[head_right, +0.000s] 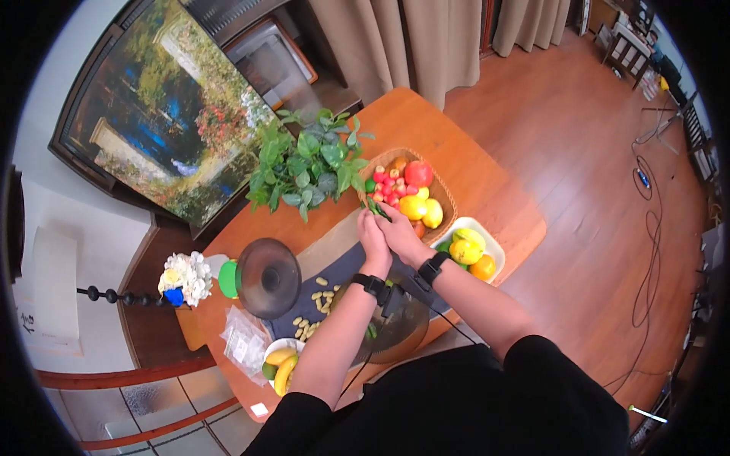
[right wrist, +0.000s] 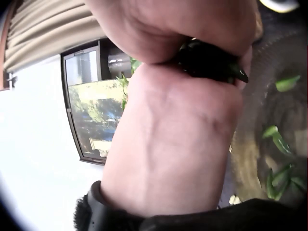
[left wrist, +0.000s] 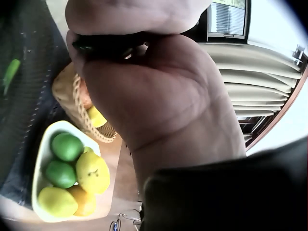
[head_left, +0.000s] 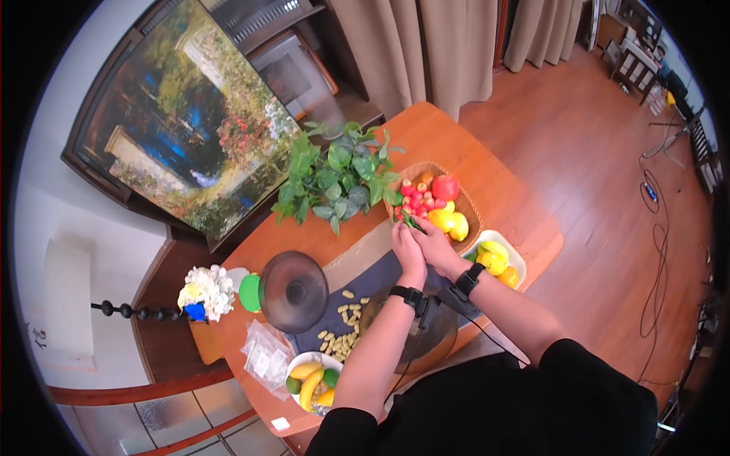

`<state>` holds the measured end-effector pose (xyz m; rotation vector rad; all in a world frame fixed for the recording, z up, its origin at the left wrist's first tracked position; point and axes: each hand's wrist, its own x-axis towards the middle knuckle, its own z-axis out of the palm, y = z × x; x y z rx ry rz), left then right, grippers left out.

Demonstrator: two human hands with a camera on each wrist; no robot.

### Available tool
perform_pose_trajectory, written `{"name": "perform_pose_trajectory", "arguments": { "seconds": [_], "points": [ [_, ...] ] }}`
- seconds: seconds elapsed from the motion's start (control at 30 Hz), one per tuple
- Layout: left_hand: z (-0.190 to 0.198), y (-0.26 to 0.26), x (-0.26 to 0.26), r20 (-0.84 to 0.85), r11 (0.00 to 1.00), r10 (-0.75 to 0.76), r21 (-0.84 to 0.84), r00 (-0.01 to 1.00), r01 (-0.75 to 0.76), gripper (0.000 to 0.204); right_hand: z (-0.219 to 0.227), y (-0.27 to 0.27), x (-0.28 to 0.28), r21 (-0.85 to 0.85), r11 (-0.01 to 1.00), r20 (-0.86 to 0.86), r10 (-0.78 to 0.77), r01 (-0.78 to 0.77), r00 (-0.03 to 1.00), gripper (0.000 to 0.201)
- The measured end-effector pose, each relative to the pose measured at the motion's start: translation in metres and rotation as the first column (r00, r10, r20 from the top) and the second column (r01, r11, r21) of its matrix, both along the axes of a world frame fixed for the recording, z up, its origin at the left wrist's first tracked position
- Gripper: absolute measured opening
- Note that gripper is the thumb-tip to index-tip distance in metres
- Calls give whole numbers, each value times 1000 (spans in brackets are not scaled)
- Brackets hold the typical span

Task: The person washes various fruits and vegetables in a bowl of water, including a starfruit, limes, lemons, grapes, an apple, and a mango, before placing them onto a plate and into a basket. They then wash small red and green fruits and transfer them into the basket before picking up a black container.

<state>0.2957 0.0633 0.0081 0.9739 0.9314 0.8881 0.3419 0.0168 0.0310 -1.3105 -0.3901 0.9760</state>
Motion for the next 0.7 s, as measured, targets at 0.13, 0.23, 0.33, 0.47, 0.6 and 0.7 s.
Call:
{"name": "perform_pose_trajectory", "arguments": {
  "seconds": [0.13, 0.23, 0.33, 0.47, 0.6, 0.7],
  "points": [
    [-27, 43, 46, 180, 991, -130, -20, 975, 135, 42, -9, 35, 45, 3, 998, 286, -58, 60, 957, 47],
    [-30, 58, 62, 171, 980, -185, -46, 968, 195, 44, -21, 51, 72, -29, 997, 676, -29, 65, 736, 46],
    [-61, 63, 66, 149, 968, -198, -128, 969, 217, 48, -27, 48, 80, -106, 993, 764, 43, 59, 644, 42],
    [-31, 51, 58, -59, 925, -275, 257, 960, 281, 50, -23, 40, 89, -154, 988, 872, 129, 15, 473, 36],
    [-28, 48, 58, 12, 953, -256, 170, 967, 250, 51, -40, 34, 103, -177, 982, 899, 131, 72, 418, 31],
    [-27, 47, 57, 88, 971, -234, 77, 968, 228, 53, -40, 31, 110, -165, 982, 898, 110, 95, 425, 30]
  ]
}}
